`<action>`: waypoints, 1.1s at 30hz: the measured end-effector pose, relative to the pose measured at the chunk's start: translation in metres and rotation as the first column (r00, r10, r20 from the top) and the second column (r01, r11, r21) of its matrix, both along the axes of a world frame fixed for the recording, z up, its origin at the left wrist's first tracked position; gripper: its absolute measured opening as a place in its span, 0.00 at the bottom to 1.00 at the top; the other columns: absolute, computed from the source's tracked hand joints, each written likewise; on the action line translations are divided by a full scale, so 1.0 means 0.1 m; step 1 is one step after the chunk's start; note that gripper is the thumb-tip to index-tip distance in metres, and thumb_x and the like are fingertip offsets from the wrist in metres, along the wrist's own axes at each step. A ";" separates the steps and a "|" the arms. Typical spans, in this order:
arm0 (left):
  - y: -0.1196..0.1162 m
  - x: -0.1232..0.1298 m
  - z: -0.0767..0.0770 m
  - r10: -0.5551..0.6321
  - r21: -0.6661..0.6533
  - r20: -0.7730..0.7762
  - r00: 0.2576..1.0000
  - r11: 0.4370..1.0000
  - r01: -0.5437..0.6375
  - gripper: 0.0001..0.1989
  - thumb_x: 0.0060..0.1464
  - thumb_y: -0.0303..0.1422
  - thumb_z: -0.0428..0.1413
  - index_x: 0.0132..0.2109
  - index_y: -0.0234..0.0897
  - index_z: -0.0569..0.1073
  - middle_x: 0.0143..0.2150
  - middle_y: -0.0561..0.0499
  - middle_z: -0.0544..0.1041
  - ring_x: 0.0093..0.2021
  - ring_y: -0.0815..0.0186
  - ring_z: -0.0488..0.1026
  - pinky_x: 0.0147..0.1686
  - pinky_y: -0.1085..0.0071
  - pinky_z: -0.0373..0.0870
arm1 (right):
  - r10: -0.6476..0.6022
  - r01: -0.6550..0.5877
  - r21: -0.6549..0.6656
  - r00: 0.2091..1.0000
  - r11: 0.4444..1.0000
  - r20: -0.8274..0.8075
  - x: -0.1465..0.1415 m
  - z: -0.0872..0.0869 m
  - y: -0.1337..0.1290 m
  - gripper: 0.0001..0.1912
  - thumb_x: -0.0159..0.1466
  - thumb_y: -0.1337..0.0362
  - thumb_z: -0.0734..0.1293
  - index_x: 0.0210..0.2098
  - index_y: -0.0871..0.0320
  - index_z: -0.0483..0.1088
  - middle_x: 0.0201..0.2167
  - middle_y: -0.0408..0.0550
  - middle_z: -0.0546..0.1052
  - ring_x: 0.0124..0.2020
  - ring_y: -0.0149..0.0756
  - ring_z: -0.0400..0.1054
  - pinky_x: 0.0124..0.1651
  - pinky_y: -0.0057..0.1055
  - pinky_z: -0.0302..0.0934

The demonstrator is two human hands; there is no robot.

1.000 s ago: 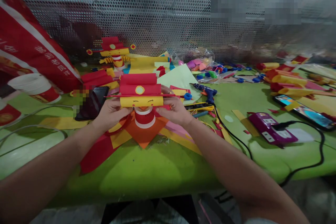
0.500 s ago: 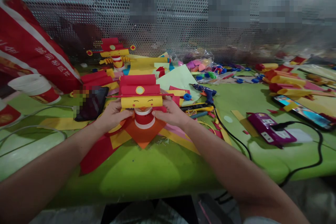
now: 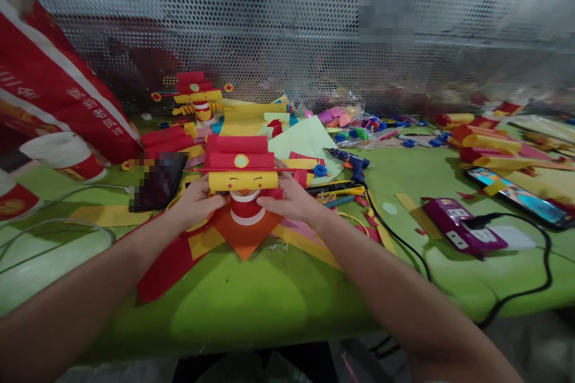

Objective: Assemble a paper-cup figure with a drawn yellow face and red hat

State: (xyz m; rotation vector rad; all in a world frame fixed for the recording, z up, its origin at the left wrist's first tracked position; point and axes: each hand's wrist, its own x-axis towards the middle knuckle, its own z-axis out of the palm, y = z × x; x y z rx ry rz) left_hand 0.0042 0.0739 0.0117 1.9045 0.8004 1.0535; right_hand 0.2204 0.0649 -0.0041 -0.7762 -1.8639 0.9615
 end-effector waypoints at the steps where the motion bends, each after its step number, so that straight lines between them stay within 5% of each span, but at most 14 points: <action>1: 0.00 0.00 -0.01 -0.013 -0.007 0.010 1.000 1.000 0.013 0.18 0.40 0.24 0.53 0.39 0.41 0.79 0.38 0.51 0.80 0.47 0.56 0.72 0.54 0.55 0.62 | 0.002 -0.002 0.002 1.000 1.000 0.003 0.00 0.00 0.00 0.21 0.53 0.52 0.70 0.45 0.51 0.73 0.44 0.49 0.76 0.49 0.44 0.68 0.55 0.46 0.60; 9: -0.02 0.02 -0.01 -0.088 0.023 0.038 0.995 0.996 0.087 0.18 0.41 0.24 0.52 0.40 0.40 0.78 0.37 0.50 0.81 0.44 0.57 0.75 0.47 0.58 0.69 | -0.007 0.005 0.071 1.000 0.997 0.027 -0.03 0.07 -0.01 0.16 0.54 0.57 0.69 0.43 0.50 0.73 0.45 0.48 0.76 0.46 0.43 0.69 0.52 0.46 0.63; 14: -0.03 -0.01 0.00 -0.116 0.007 0.020 0.993 0.993 0.115 0.16 0.44 0.27 0.54 0.42 0.38 0.78 0.37 0.48 0.80 0.42 0.58 0.75 0.48 0.59 0.68 | 0.014 -0.015 -0.034 0.999 0.999 -0.043 -0.04 0.07 -0.03 0.17 0.52 0.56 0.71 0.42 0.51 0.74 0.41 0.48 0.78 0.45 0.43 0.69 0.51 0.44 0.63; 17: -0.05 -0.02 0.03 -0.123 -0.002 0.002 0.992 0.992 0.123 0.15 0.45 0.28 0.54 0.42 0.36 0.77 0.38 0.47 0.80 0.42 0.59 0.75 0.48 0.60 0.68 | 0.010 -0.041 -0.157 0.980 0.987 -0.197 -0.03 0.04 -0.04 0.15 0.51 0.56 0.71 0.38 0.52 0.74 0.38 0.47 0.78 0.45 0.42 0.69 0.52 0.43 0.62; 21: -0.06 -0.02 0.06 -0.098 0.015 -0.054 0.994 0.995 0.099 0.14 0.44 0.28 0.54 0.40 0.36 0.77 0.36 0.49 0.79 0.38 0.61 0.74 0.45 0.62 0.69 | -0.154 0.033 -0.232 0.836 0.972 -0.527 0.00 0.07 -0.01 0.12 0.50 0.51 0.69 0.26 0.52 0.71 0.37 0.44 0.77 0.44 0.42 0.70 0.50 0.42 0.62; 23: -0.06 -0.02 0.07 -0.097 0.030 -0.069 0.993 0.995 0.100 0.14 0.44 0.27 0.53 0.40 0.36 0.77 0.35 0.50 0.79 0.36 0.62 0.74 0.44 0.63 0.70 | -0.199 0.088 -0.218 0.801 0.972 -0.564 0.03 0.12 0.00 0.16 0.53 0.47 0.64 0.21 0.53 0.65 0.37 0.44 0.77 0.46 0.43 0.69 0.50 0.45 0.61; 27: -0.04 -0.02 0.06 -0.075 0.089 -0.090 0.993 0.993 0.083 0.13 0.43 0.26 0.52 0.37 0.38 0.77 0.34 0.51 0.79 0.36 0.63 0.74 0.45 0.63 0.69 | -0.278 0.251 -0.120 0.842 0.960 -0.463 0.09 0.26 0.00 0.20 0.58 0.43 0.56 0.28 0.52 0.66 0.40 0.46 0.75 0.51 0.43 0.66 0.53 0.46 0.58; 33: -0.03 -0.02 0.08 -0.097 0.112 -0.111 0.989 0.988 0.109 0.16 0.44 0.24 0.51 0.40 0.39 0.78 0.39 0.50 0.79 0.40 0.61 0.74 0.46 0.63 0.69 | -0.258 0.269 0.066 0.957 0.961 -0.133 0.12 0.58 0.02 0.25 0.55 0.47 0.65 0.48 0.51 0.64 0.48 0.49 0.72 0.53 0.41 0.64 0.56 0.44 0.56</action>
